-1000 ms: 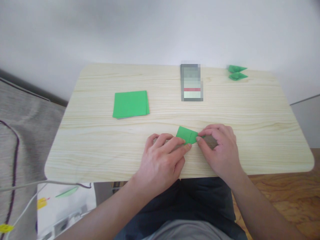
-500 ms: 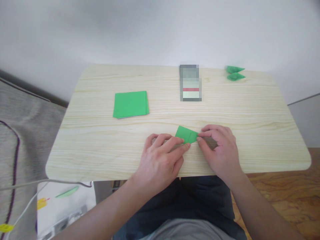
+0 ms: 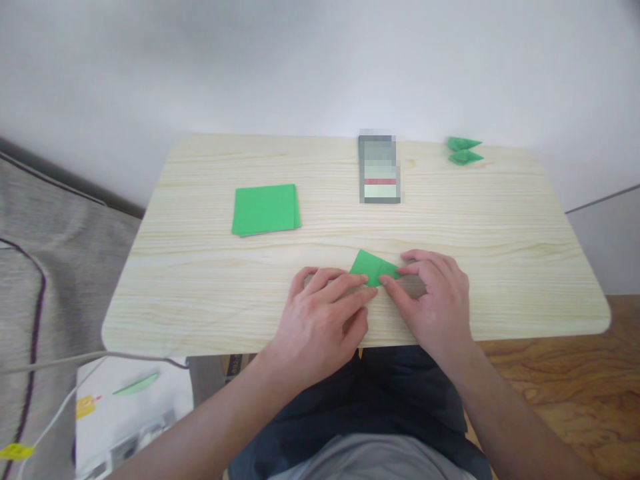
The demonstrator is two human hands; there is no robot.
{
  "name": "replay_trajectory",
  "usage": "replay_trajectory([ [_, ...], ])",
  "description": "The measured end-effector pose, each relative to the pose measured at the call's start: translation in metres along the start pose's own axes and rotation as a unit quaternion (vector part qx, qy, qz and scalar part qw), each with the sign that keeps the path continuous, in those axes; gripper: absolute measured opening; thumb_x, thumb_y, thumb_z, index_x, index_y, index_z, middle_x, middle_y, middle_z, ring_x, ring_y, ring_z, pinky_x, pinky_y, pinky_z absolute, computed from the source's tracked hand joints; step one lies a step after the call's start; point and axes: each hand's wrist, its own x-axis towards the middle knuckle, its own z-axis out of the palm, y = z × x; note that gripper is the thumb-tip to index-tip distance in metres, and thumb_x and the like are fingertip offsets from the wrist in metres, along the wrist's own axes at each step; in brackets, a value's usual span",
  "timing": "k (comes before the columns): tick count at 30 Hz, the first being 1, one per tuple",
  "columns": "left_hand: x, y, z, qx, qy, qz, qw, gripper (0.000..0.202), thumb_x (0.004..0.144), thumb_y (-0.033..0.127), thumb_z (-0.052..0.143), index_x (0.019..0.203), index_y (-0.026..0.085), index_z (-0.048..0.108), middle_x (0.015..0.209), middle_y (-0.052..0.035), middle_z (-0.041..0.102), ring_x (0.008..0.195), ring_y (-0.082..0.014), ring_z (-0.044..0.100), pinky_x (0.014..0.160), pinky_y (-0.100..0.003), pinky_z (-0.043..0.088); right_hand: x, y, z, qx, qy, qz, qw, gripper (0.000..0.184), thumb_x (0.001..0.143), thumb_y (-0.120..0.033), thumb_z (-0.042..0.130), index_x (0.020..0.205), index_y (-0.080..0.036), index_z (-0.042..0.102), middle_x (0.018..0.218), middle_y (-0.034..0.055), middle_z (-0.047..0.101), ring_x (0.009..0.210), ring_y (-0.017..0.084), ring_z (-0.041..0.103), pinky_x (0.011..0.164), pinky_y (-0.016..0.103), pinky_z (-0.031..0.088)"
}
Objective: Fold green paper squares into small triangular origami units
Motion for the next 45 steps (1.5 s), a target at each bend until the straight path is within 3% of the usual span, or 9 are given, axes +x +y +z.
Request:
replay_trajectory([
  [12, 0.001, -0.001, 0.002, -0.011, 0.003, -0.009, 1.000, 0.031, 0.095, 0.020, 0.060, 0.123, 0.029, 0.072, 0.128, -0.0013, 0.073, 0.118, -0.0236, 0.060, 0.107, -0.049, 0.039, -0.001, -0.003, 0.000, -0.026, 0.000, 0.003, 1.000, 0.018, 0.087, -0.038, 0.077, 0.094, -0.025, 0.067, 0.118, 0.0068, 0.074, 0.115, 0.031, 0.062, 0.099, 0.050, 0.043],
  [19, -0.005, 0.001, 0.001, -0.002, -0.020, 0.028, 0.999, 0.030, 0.096, 0.022, 0.059, 0.123, 0.027, 0.071, 0.121, -0.0035, 0.074, 0.111, -0.0243, 0.060, 0.105, -0.051, 0.036, -0.002, 0.000, -0.001, -0.006, -0.012, -0.018, 1.000, 0.018, 0.089, -0.035, 0.075, 0.105, -0.028, 0.071, 0.120, 0.0063, 0.072, 0.119, 0.031, 0.059, 0.103, 0.053, 0.041],
  [23, 0.001, -0.001, 0.003, -0.009, -0.030, 0.042, 0.999, 0.029, 0.098, 0.023, 0.057, 0.124, 0.025, 0.070, 0.119, -0.0053, 0.073, 0.114, -0.0247, 0.059, 0.104, -0.048, 0.037, 0.003, 0.007, -0.004, 0.009, -0.043, -0.037, 0.998, 0.020, 0.090, -0.036, 0.074, 0.108, -0.029, 0.072, 0.123, 0.0064, 0.069, 0.120, 0.031, 0.058, 0.104, 0.053, 0.042],
  [29, 0.010, -0.006, 0.010, 0.002, 0.012, 0.009, 1.000, 0.025, 0.099, 0.023, 0.058, 0.120, 0.025, 0.072, 0.118, -0.0065, 0.072, 0.112, -0.0244, 0.058, 0.099, -0.045, 0.041, 0.011, 0.008, -0.006, 0.017, -0.097, -0.068, 0.993, 0.015, 0.092, -0.031, 0.070, 0.106, -0.031, 0.076, 0.118, 0.0047, 0.068, 0.114, 0.028, 0.059, 0.099, 0.050, 0.044],
  [37, 0.013, -0.006, 0.011, 0.007, 0.013, -0.003, 1.000, 0.023, 0.100, 0.022, 0.055, 0.112, 0.027, 0.074, 0.110, -0.0043, 0.073, 0.107, -0.0231, 0.058, 0.096, -0.044, 0.040, 0.005, 0.004, -0.003, 0.020, -0.067, -0.054, 0.996, 0.015, 0.091, -0.033, 0.072, 0.105, -0.030, 0.076, 0.110, 0.0045, 0.071, 0.108, 0.028, 0.060, 0.096, 0.049, 0.044],
  [45, 0.016, -0.005, 0.012, 0.015, 0.018, -0.005, 1.000, 0.026, 0.100, 0.022, 0.055, 0.118, 0.027, 0.073, 0.112, -0.0056, 0.072, 0.106, -0.0236, 0.057, 0.092, -0.044, 0.040, 0.004, 0.005, -0.002, 0.021, -0.057, -0.051, 0.997, 0.021, 0.091, -0.033, 0.073, 0.111, -0.030, 0.074, 0.110, 0.0051, 0.071, 0.107, 0.028, 0.061, 0.095, 0.050, 0.045],
])
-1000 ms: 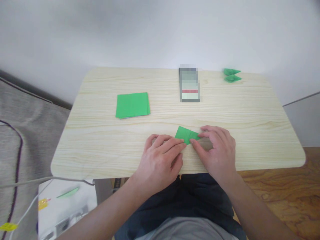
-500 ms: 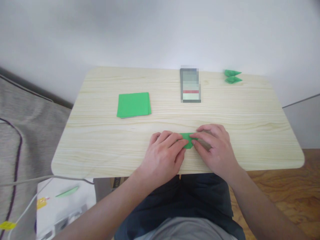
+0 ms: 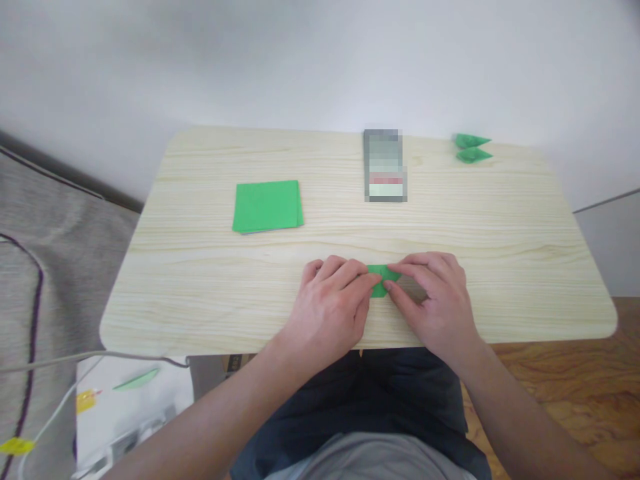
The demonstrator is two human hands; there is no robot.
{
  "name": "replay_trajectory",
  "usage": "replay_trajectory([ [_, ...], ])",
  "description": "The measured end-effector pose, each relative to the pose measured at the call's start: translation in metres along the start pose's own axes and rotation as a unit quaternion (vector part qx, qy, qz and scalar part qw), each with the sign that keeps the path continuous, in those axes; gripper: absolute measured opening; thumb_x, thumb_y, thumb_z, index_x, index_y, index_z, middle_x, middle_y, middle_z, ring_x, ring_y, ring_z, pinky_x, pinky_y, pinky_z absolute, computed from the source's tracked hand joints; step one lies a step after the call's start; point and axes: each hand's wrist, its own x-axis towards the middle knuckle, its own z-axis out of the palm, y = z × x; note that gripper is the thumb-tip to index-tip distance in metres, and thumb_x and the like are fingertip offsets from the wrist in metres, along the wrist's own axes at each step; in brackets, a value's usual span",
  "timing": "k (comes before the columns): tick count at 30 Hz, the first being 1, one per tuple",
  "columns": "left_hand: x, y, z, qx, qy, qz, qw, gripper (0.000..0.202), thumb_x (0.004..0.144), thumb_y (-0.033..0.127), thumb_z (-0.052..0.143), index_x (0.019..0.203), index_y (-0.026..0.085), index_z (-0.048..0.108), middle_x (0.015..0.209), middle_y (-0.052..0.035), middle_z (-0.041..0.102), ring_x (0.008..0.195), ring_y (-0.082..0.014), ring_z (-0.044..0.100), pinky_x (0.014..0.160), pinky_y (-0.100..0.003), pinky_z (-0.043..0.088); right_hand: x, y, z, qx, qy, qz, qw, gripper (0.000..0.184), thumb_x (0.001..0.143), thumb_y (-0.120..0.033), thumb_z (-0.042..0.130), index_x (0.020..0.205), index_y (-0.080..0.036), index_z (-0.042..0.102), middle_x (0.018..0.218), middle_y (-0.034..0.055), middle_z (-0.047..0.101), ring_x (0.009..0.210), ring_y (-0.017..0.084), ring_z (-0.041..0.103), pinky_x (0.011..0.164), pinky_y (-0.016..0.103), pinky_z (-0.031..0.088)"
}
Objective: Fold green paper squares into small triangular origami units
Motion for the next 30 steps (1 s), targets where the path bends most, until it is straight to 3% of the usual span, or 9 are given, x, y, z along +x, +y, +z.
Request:
replay_trajectory([
  [19, -0.001, 0.002, -0.001, 0.035, -0.036, 0.000, 0.999, 0.036, 0.100, 0.020, 0.053, 0.132, 0.029, 0.066, 0.120, -0.0051, 0.069, 0.110, -0.0254, 0.055, 0.096, -0.046, 0.038, -0.004, -0.004, 0.000, -0.023, -0.001, 0.002, 1.000, 0.019, 0.093, -0.032, 0.072, 0.112, -0.028, 0.074, 0.115, 0.0036, 0.073, 0.113, 0.027, 0.064, 0.102, 0.048, 0.043],
  [30, -0.001, 0.003, -0.001, 0.039, -0.038, -0.006, 0.998, 0.035, 0.100, 0.022, 0.053, 0.132, 0.030, 0.066, 0.122, -0.0034, 0.069, 0.111, -0.0251, 0.055, 0.096, -0.046, 0.040, -0.013, -0.001, 0.003, -0.040, 0.046, -0.002, 0.998, 0.021, 0.089, -0.032, 0.076, 0.110, -0.028, 0.076, 0.121, 0.0039, 0.075, 0.117, 0.028, 0.065, 0.103, 0.049, 0.046],
])
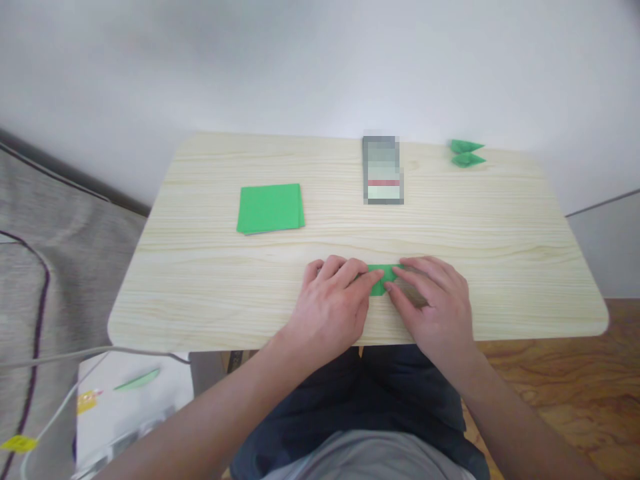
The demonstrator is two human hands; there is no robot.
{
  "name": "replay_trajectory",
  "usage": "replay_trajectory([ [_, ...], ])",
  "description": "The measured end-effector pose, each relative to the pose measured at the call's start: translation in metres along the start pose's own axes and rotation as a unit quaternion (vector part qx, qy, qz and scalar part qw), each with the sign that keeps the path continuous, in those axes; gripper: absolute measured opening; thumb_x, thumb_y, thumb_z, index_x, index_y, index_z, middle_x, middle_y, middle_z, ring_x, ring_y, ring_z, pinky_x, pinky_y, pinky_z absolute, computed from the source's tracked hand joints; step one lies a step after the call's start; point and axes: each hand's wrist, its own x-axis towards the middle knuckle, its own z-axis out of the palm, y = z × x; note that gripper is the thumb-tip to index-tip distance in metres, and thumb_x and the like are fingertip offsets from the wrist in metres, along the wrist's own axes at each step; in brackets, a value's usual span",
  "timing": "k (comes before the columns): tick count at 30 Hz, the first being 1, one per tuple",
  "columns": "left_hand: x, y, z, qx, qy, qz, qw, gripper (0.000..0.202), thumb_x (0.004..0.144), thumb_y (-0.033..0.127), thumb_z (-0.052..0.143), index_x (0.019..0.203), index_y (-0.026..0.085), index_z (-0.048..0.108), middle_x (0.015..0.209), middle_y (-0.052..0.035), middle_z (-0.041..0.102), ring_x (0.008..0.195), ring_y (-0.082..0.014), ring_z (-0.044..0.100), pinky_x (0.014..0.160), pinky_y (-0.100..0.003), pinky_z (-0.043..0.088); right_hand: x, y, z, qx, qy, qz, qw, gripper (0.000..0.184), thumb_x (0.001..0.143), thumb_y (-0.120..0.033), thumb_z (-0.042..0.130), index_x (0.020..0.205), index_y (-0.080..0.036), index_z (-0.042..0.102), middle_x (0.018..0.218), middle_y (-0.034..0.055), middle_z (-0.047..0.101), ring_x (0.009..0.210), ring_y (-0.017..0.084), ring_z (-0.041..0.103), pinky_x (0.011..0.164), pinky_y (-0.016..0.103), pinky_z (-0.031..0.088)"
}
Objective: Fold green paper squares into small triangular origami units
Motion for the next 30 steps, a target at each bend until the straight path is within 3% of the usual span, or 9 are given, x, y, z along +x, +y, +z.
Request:
replay_trajectory([
  [16, -0.003, 0.004, 0.003, 0.012, 0.003, 0.003, 1.000, 0.034, 0.102, 0.025, 0.049, 0.131, 0.029, 0.065, 0.119, -0.0055, 0.068, 0.112, -0.0265, 0.055, 0.094, -0.047, 0.040, -0.008, 0.000, 0.001, -0.020, 0.038, 0.028, 0.999, 0.026, 0.086, -0.039, 0.079, 0.110, -0.027, 0.076, 0.121, 0.0067, 0.076, 0.114, 0.032, 0.065, 0.099, 0.053, 0.048],
  [21, -0.007, 0.007, 0.000, -0.002, 0.002, 0.004, 1.000, 0.034, 0.103, 0.028, 0.049, 0.133, 0.027, 0.065, 0.120, -0.0074, 0.068, 0.114, -0.0270, 0.056, 0.098, -0.048, 0.040, -0.005, 0.005, -0.003, -0.015, 0.018, 0.008, 1.000, 0.028, 0.087, -0.037, 0.078, 0.113, -0.028, 0.075, 0.123, 0.0055, 0.074, 0.117, 0.032, 0.063, 0.101, 0.053, 0.046],
  [24, -0.008, 0.006, -0.004, -0.025, -0.001, 0.012, 1.000, 0.036, 0.099, 0.031, 0.055, 0.134, 0.027, 0.064, 0.130, -0.0069, 0.066, 0.122, -0.0280, 0.055, 0.105, -0.050, 0.039, 0.002, 0.009, -0.004, -0.008, -0.002, -0.001, 1.000, 0.027, 0.088, -0.039, 0.077, 0.113, -0.029, 0.075, 0.124, 0.0050, 0.073, 0.117, 0.032, 0.062, 0.102, 0.053, 0.046],
  [30, -0.005, -0.006, -0.012, -0.055, -0.006, 0.029, 0.998, 0.040, 0.092, 0.023, 0.060, 0.131, 0.027, 0.065, 0.136, -0.0041, 0.066, 0.127, -0.0271, 0.055, 0.112, -0.050, 0.037, 0.022, 0.021, -0.002, 0.027, -0.030, -0.009, 0.999, 0.027, 0.086, -0.041, 0.078, 0.111, -0.030, 0.077, 0.119, 0.0046, 0.072, 0.115, 0.030, 0.061, 0.103, 0.051, 0.046],
])
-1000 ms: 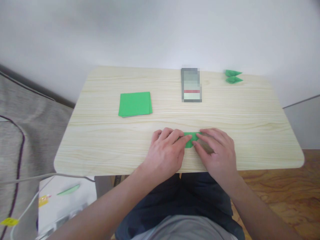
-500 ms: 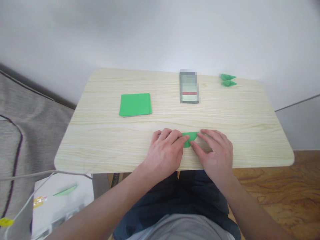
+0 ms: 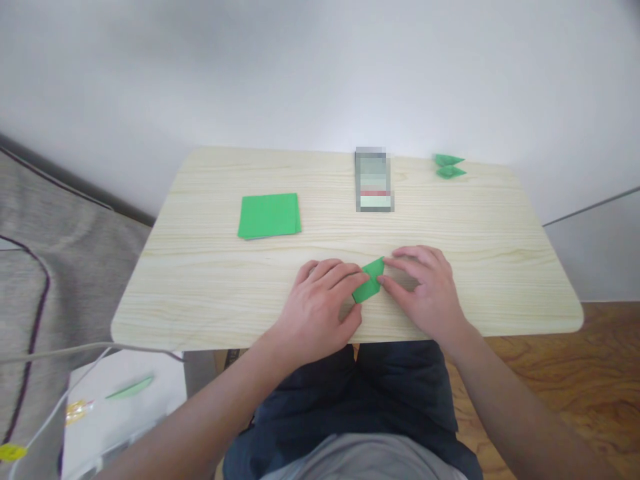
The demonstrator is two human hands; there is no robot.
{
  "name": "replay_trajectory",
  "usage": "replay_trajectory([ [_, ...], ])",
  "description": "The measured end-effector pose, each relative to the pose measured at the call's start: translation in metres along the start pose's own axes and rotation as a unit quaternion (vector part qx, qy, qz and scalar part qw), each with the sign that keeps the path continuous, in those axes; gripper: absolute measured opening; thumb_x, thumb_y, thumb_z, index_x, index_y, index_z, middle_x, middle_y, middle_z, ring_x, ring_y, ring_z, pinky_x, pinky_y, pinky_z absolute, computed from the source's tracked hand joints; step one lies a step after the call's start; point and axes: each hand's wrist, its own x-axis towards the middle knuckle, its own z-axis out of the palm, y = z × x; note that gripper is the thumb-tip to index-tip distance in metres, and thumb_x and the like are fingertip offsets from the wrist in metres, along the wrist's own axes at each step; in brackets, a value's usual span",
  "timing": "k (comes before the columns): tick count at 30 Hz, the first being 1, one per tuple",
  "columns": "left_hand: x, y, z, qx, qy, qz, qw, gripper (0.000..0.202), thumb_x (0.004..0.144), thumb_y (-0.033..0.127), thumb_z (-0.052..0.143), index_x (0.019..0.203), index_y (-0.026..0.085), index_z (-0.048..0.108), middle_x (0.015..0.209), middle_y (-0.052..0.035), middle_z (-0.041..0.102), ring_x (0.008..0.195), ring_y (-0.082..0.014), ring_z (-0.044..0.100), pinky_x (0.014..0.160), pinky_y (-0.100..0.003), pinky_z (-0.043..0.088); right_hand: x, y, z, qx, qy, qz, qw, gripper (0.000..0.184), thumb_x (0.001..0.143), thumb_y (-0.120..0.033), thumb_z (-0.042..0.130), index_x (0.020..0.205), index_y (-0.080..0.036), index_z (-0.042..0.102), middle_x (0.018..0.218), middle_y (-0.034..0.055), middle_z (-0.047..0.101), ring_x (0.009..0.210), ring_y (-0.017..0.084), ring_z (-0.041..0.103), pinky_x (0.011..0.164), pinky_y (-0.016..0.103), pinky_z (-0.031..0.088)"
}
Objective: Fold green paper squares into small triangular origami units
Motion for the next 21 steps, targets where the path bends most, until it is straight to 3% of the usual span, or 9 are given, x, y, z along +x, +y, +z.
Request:
replay_trajectory([
  [10, 0.008, -0.012, -0.002, -0.018, 0.012, 0.043, 0.999, 0.052, 0.083, 0.012, 0.059, 0.132, 0.026, 0.065, 0.138, -0.0055, 0.065, 0.128, -0.0268, 0.057, 0.114, -0.047, 0.042, 0.021, 0.009, 0.002, 0.021, -0.021, -0.012, 0.999, 0.024, 0.085, -0.038, 0.079, 0.107, -0.029, 0.077, 0.118, 0.0048, 0.072, 0.114, 0.029, 0.061, 0.104, 0.051, 0.045],
  [14, 0.010, -0.014, -0.001, -0.008, 0.020, 0.055, 0.998, 0.046, 0.089, 0.012, 0.056, 0.130, 0.029, 0.068, 0.136, -0.0054, 0.066, 0.126, -0.0257, 0.058, 0.111, -0.047, 0.044, 0.019, 0.009, 0.002, 0.023, -0.015, -0.011, 1.000, 0.029, 0.083, -0.039, 0.080, 0.110, -0.030, 0.076, 0.120, 0.0052, 0.071, 0.117, 0.030, 0.060, 0.104, 0.052, 0.044],
  [21, 0.012, -0.016, 0.001, 0.000, 0.018, 0.059, 0.998, 0.031, 0.099, 0.025, 0.056, 0.127, 0.028, 0.068, 0.133, -0.0062, 0.068, 0.124, -0.0243, 0.058, 0.109, -0.044, 0.044, 0.015, 0.011, 0.002, 0.029, -0.020, -0.021, 0.999, 0.034, 0.084, -0.040, 0.079, 0.116, -0.029, 0.074, 0.123, 0.0059, 0.069, 0.120, 0.031, 0.058, 0.106, 0.052, 0.043],
])
